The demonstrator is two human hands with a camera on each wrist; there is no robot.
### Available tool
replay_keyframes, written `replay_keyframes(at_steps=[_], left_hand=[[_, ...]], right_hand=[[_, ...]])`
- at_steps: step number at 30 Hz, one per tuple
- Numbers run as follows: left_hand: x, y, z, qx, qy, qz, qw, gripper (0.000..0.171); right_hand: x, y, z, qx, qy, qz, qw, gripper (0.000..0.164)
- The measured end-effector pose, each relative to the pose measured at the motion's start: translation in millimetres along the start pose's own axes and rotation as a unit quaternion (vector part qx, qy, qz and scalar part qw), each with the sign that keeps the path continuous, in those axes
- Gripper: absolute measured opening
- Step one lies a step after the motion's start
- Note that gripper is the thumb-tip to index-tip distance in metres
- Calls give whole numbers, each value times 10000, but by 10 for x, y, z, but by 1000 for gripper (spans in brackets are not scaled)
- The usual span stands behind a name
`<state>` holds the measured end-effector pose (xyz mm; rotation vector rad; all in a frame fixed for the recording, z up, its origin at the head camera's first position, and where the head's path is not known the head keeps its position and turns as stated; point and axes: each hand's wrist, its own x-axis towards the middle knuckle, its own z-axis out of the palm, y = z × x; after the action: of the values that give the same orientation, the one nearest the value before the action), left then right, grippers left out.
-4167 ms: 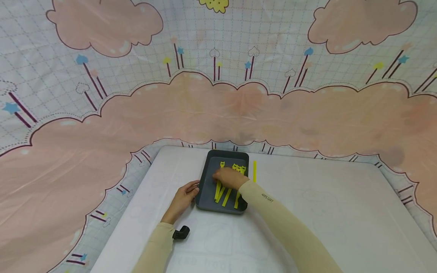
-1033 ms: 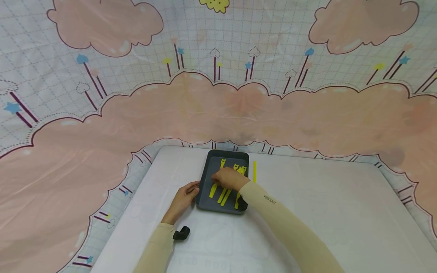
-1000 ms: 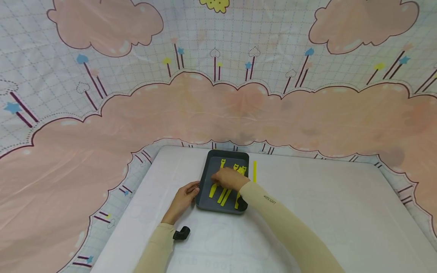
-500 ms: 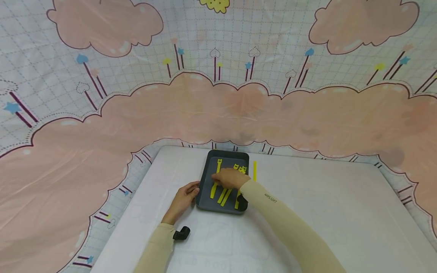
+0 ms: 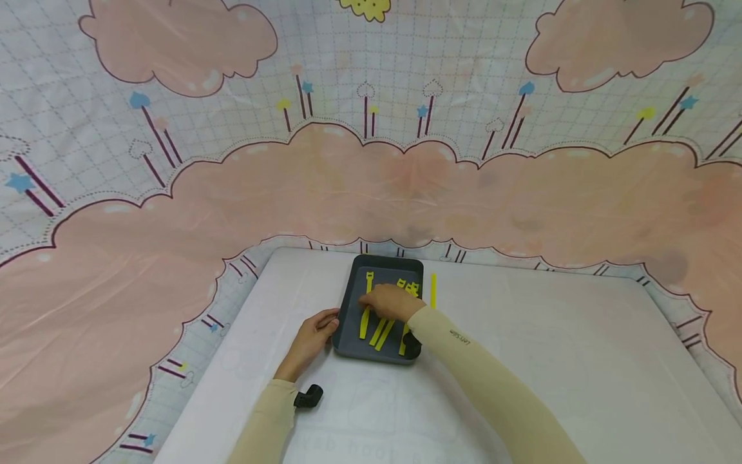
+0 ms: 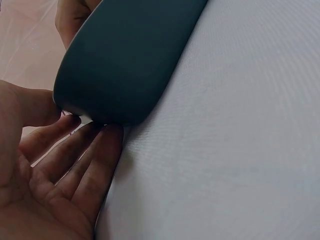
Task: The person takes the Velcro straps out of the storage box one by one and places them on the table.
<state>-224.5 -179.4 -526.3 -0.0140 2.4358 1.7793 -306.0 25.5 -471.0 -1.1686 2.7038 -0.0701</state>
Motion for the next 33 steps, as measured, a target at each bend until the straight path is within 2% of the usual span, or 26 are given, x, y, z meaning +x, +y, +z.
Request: replay_keyframes(at_steps=[5, 7, 12, 14, 19, 24, 33], left_hand=[[-11, -3, -2, 10, 2, 64, 10000, 39], [-56, 71, -2, 17, -3, 83, 10000, 39], [-47, 52, -1, -12, 9, 40, 10000, 38], [-1, -26, 0, -15, 20, 46, 10000, 38], [0, -18, -6, -3, 13, 58, 10000, 38], [5, -18, -9, -53, 54, 66, 9999, 37], [10, 4, 11, -17, 77, 24, 10000, 37]], right_hand=[[5, -13, 6, 91, 54, -55, 9999, 16], [7, -16, 11, 140, 68, -82, 9998, 12], [-1, -31, 15, 111, 31, -123, 9999, 7], [-10, -44, 1, 50, -61, -84, 9999, 6], [-18, -81, -31, -36, -434, 31, 9990, 7], [-16, -112, -34, 249, -747, -12, 9969, 10], [-15, -128, -37, 947, -1014, 1, 9903, 14]])
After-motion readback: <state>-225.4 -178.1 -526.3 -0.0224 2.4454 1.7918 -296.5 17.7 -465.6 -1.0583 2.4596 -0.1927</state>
